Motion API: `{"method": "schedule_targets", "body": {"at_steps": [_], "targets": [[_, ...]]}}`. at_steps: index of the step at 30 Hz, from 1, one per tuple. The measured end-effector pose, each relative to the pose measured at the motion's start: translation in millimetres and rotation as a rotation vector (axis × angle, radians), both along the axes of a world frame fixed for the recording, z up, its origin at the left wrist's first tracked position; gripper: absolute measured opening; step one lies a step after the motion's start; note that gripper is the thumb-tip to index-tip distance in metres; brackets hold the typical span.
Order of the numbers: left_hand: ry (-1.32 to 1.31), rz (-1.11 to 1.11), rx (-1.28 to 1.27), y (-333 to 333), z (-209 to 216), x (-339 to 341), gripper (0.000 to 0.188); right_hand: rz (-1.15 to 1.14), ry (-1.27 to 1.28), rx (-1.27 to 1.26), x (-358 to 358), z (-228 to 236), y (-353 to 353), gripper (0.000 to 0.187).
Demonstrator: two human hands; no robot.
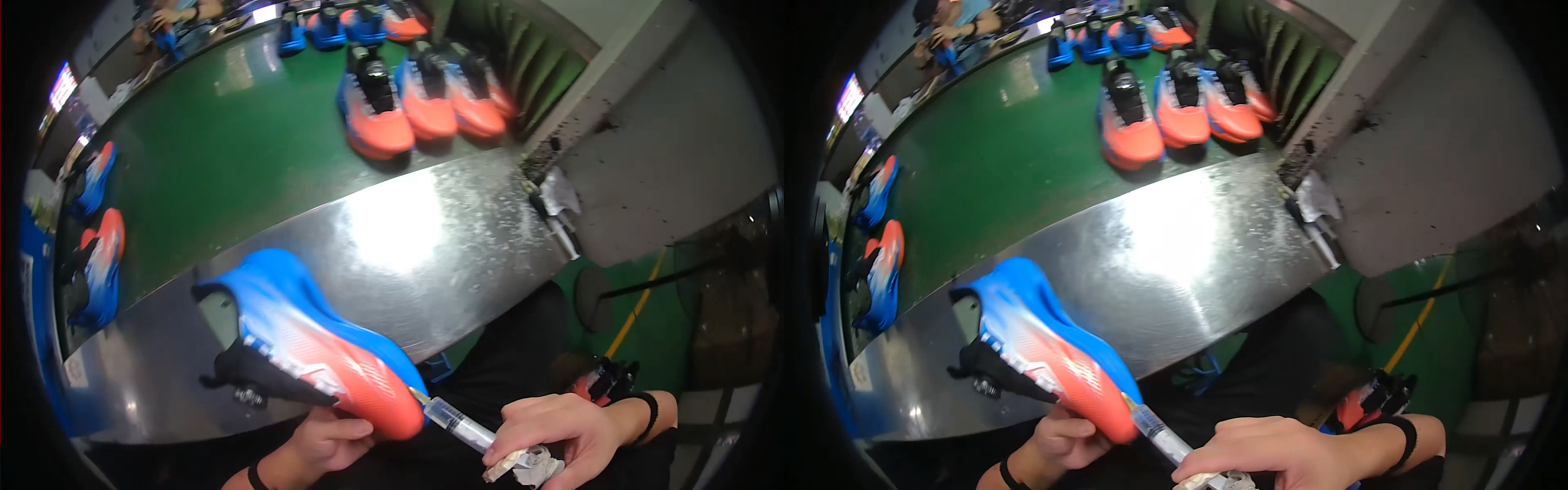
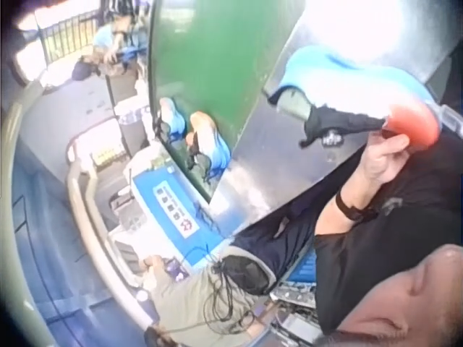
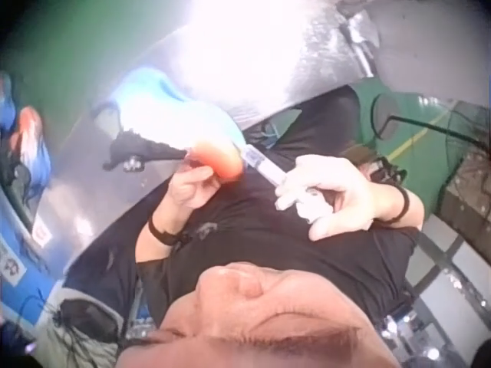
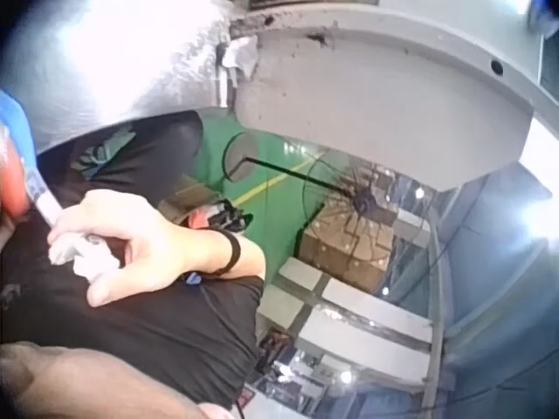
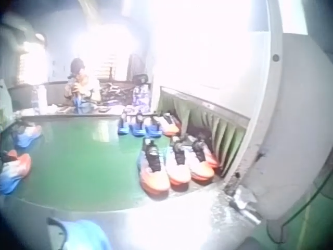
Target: Applying adhesive to shoe outsoles using a syringe.
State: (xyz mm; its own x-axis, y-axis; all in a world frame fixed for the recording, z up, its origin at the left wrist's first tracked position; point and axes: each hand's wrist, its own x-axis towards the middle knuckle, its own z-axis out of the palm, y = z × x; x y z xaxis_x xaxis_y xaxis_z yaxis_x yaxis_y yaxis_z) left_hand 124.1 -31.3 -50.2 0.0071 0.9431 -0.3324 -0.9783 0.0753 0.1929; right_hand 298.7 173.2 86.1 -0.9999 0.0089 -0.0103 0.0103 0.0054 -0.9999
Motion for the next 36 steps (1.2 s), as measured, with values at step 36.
{"method": "schedule_targets", "body": {"at_steps": [36], "targets": [[-0.040,0.102,0.080,74,-14,9,0.039,-0.192,0.353,0.839,8,-27,-10,0.032]]}}
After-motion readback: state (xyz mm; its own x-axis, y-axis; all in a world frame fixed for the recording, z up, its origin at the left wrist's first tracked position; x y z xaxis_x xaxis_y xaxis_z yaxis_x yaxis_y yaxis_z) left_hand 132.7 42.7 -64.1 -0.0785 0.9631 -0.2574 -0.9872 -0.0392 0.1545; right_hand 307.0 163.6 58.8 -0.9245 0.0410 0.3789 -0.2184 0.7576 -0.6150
